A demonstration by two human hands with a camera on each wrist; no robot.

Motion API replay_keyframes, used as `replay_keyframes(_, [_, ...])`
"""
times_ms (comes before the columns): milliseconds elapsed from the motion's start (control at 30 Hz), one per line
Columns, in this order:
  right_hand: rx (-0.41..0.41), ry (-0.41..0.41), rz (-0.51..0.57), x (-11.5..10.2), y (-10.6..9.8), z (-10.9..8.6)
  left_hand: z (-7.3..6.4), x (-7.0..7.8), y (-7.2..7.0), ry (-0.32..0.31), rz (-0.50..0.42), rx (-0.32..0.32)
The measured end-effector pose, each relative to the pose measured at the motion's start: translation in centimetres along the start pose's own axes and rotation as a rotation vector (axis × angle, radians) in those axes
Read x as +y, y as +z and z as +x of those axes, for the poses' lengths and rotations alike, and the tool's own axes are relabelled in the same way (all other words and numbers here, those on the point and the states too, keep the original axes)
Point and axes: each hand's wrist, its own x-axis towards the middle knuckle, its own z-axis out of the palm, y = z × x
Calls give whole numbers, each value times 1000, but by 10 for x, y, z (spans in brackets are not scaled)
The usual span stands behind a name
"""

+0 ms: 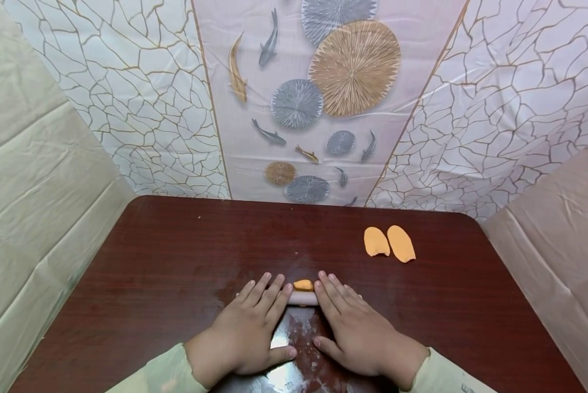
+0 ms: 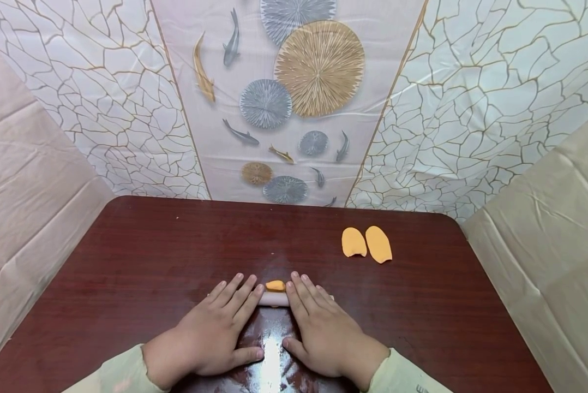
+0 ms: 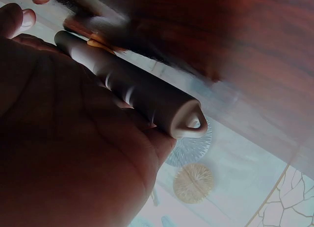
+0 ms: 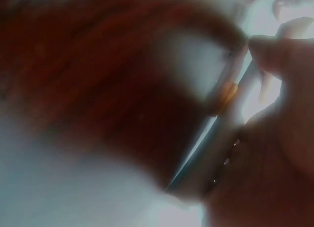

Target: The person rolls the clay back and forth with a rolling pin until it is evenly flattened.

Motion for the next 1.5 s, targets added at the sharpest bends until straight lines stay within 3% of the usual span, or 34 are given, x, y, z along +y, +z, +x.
replay_keyframes(567, [19,-18,-56,-6,-1,-4,-6,0,3,14,-70,-5])
replay_keyframes(1033, [47,44,-58,3,-5,27,30,-14,-1,-52,-153,-15])
replay_keyframes(1300, [55,78,-66,9,-3,43,42,-19,0,-92,-159,33])
replay_keyframes(1500, [9,101,-48,14,-6,52,49,-23,-4,-115,-182,23])
